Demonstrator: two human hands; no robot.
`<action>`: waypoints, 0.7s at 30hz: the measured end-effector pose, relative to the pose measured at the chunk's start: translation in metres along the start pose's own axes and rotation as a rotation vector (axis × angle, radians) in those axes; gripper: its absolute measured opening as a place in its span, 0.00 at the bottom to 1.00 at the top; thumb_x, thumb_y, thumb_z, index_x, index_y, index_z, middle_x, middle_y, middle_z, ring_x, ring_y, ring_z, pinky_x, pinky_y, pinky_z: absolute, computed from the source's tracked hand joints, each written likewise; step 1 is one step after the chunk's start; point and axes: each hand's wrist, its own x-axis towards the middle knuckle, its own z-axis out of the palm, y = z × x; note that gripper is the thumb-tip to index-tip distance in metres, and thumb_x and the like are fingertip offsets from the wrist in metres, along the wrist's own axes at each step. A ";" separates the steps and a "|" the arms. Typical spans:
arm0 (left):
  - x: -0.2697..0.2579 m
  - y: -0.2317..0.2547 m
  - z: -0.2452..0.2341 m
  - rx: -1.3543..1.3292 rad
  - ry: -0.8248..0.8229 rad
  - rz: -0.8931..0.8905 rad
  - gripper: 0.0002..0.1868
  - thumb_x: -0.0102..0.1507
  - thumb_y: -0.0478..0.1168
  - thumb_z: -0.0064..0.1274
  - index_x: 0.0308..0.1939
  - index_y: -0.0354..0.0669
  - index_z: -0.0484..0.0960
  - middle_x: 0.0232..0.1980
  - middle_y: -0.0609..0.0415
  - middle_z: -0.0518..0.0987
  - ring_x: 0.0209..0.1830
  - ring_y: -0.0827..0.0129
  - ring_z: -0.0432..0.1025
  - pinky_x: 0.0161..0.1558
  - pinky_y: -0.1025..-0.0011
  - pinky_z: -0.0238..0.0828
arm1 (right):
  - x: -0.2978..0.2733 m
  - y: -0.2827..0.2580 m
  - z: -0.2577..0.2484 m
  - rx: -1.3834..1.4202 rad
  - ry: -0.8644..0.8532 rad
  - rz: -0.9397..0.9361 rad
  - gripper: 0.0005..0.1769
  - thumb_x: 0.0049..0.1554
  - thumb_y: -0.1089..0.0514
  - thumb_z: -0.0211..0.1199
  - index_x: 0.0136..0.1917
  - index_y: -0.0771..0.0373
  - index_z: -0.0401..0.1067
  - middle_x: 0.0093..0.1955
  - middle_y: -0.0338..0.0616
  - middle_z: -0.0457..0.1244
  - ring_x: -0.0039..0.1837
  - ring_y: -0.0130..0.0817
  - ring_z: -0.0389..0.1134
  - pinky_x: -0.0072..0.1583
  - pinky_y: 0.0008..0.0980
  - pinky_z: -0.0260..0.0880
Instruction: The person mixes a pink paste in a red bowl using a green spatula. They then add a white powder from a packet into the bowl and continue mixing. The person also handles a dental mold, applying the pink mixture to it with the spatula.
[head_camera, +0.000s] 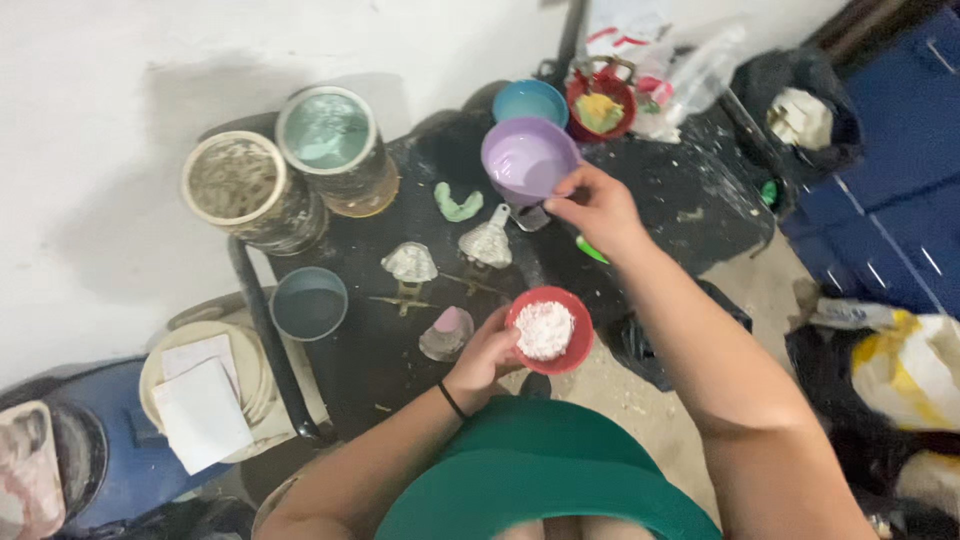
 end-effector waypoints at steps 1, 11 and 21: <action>-0.008 0.008 0.002 -0.002 0.011 0.015 0.44 0.63 0.55 0.60 0.78 0.43 0.61 0.64 0.40 0.75 0.59 0.49 0.77 0.55 0.53 0.80 | 0.011 -0.004 0.014 0.005 -0.013 -0.012 0.15 0.48 0.58 0.80 0.46 0.59 0.78 0.55 0.51 0.70 0.57 0.37 0.68 0.62 0.39 0.68; -0.042 0.023 -0.012 0.017 -0.005 0.067 0.41 0.66 0.54 0.55 0.80 0.45 0.60 0.73 0.37 0.68 0.70 0.42 0.68 0.63 0.45 0.71 | 0.075 0.000 0.117 -0.199 -0.081 0.117 0.15 0.48 0.49 0.79 0.46 0.53 0.79 0.48 0.44 0.72 0.57 0.47 0.73 0.58 0.43 0.70; -0.024 0.003 -0.034 -0.076 -0.011 0.107 0.41 0.65 0.52 0.58 0.78 0.42 0.62 0.71 0.32 0.70 0.67 0.36 0.70 0.59 0.40 0.74 | 0.068 -0.041 0.069 -0.293 -0.389 0.118 0.34 0.55 0.58 0.67 0.75 0.53 0.68 0.69 0.58 0.66 0.70 0.59 0.65 0.67 0.59 0.65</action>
